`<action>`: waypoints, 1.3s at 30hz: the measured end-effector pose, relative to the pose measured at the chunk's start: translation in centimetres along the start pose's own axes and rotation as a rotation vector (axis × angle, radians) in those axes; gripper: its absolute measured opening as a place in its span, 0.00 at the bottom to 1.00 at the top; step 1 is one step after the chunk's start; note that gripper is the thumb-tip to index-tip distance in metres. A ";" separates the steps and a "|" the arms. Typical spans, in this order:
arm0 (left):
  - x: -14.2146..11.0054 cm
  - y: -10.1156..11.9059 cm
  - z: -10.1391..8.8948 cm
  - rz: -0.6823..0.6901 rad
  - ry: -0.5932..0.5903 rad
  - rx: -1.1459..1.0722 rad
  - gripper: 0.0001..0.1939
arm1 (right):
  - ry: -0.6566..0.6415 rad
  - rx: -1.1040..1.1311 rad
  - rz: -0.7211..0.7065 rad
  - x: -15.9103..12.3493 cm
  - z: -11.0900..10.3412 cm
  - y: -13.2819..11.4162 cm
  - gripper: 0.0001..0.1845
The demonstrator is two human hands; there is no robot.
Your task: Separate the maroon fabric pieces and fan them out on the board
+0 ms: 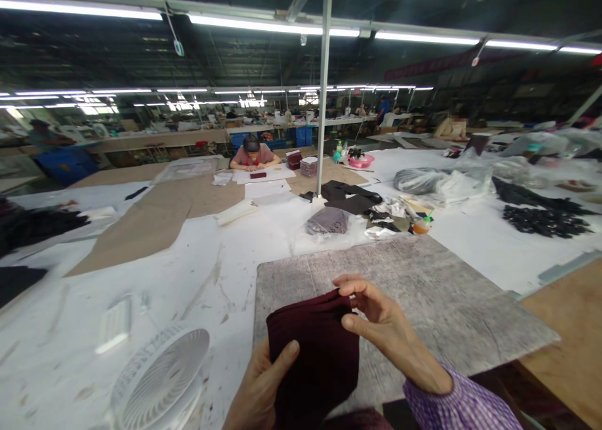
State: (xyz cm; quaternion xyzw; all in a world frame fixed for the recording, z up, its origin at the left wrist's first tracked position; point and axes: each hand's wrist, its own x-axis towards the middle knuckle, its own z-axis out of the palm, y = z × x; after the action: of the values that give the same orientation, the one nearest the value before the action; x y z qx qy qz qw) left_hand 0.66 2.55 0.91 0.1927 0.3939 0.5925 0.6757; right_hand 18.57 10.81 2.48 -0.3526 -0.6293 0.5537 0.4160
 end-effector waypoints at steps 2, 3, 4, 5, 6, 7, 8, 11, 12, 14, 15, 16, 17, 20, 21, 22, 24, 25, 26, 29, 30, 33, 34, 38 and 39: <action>-0.1 0.0 0.0 -0.002 -0.003 0.009 0.13 | -0.013 0.019 0.021 -0.1 -0.1 0.1 0.13; -0.1 0.0 -0.1 -0.001 -0.004 0.013 0.14 | -0.021 0.024 0.029 -0.1 -0.2 0.1 0.13; -0.1 0.1 -0.1 0.000 -0.003 0.016 0.14 | -0.029 0.029 0.035 -0.2 -0.2 0.2 0.13; -0.2 0.1 -0.1 -0.001 -0.001 0.020 0.15 | -0.039 0.035 0.044 -0.2 -0.3 0.2 0.13; -0.2 0.2 -0.1 -0.001 0.004 0.026 0.15 | -0.049 0.041 0.051 -0.3 -0.3 0.2 0.13; -0.2 0.2 -0.1 0.001 0.009 0.038 0.15 | -0.060 0.049 0.059 -0.3 -0.4 0.2 0.14; -0.3 0.3 -0.1 0.002 0.016 0.052 0.15 | -0.070 0.057 0.066 -0.3 -0.4 0.3 0.14; -0.4 0.5 -0.2 0.014 0.042 0.110 0.14 | -0.091 0.090 0.082 -0.4 -0.5 0.2 0.14; -0.5 0.6 -0.2 0.018 0.053 0.126 0.14 | -0.094 0.099 0.087 -0.4 -0.5 0.2 0.15; -0.6 0.7 -0.3 0.019 0.069 0.147 0.14 | -0.100 0.106 0.094 -0.4 -0.6 0.3 0.15; -0.6 0.7 -0.3 0.015 0.073 0.152 0.14 | -0.104 0.104 0.094 -0.5 -0.6 0.3 0.15; -0.6 0.7 -0.3 0.012 0.074 0.153 0.14 | -0.104 0.101 0.090 -0.5 -0.6 0.3 0.15; -0.6 0.7 -0.3 0.010 0.073 0.153 0.14 | -0.098 0.096 0.083 -0.5 -0.6 0.4 0.15; -0.6 0.7 -0.3 0.011 0.066 0.135 0.14 | -0.061 0.080 0.026 -0.7 -0.6 0.5 0.14; -0.5 0.6 -0.3 0.010 0.063 0.128 0.14 | -0.048 0.073 -0.010 -0.8 -0.6 0.5 0.13; -0.5 0.6 -0.3 0.005 0.060 0.121 0.14 | -0.038 0.060 -0.049 -0.8 -0.6 0.5 0.12; -0.5 0.6 -0.3 -0.009 0.058 0.107 0.13 | -0.031 0.012 -0.122 -1.1 -0.7 0.3 0.09; -0.5 0.7 -0.3 -0.013 0.059 0.103 0.12 | -0.033 -0.019 -0.144 -1.2 -0.7 0.2 0.08; -0.5 0.7 -0.2 -0.013 0.060 0.102 0.12 | -0.039 -0.051 -0.152 -1.2 -0.7 0.0 0.07; -0.6 0.8 -0.1 0.011 0.058 0.139 0.11 | -0.050 -0.108 -0.136 -1.4 -0.6 -0.5 0.07; -0.6 0.8 -0.1 0.024 0.060 0.160 0.12 | -0.050 -0.115 -0.127 -1.4 -0.6 -0.5 0.08; -0.7 0.8 -0.1 0.046 0.064 0.214 0.14 | -0.049 -0.124 -0.110 -1.3 -0.6 -0.6 0.09; -0.7 0.8 -0.1 0.050 0.060 0.225 0.14 | -0.054 -0.126 -0.104 -1.3 -0.6 -0.5 0.09; -0.8 1.0 -0.1 0.083 0.031 0.266 0.14 | -0.079 -0.139 -0.082 -1.2 -0.6 -0.5 0.09; -0.9 1.1 -0.1 0.089 0.031 0.276 0.14 | -0.085 -0.146 -0.080 -1.2 -0.6 -0.6 0.09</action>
State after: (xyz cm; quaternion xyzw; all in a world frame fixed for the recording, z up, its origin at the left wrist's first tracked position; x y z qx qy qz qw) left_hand -0.06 1.94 1.91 0.2920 0.4730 0.5652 0.6096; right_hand 19.59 9.85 2.93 -0.3327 -0.6987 0.5038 0.3838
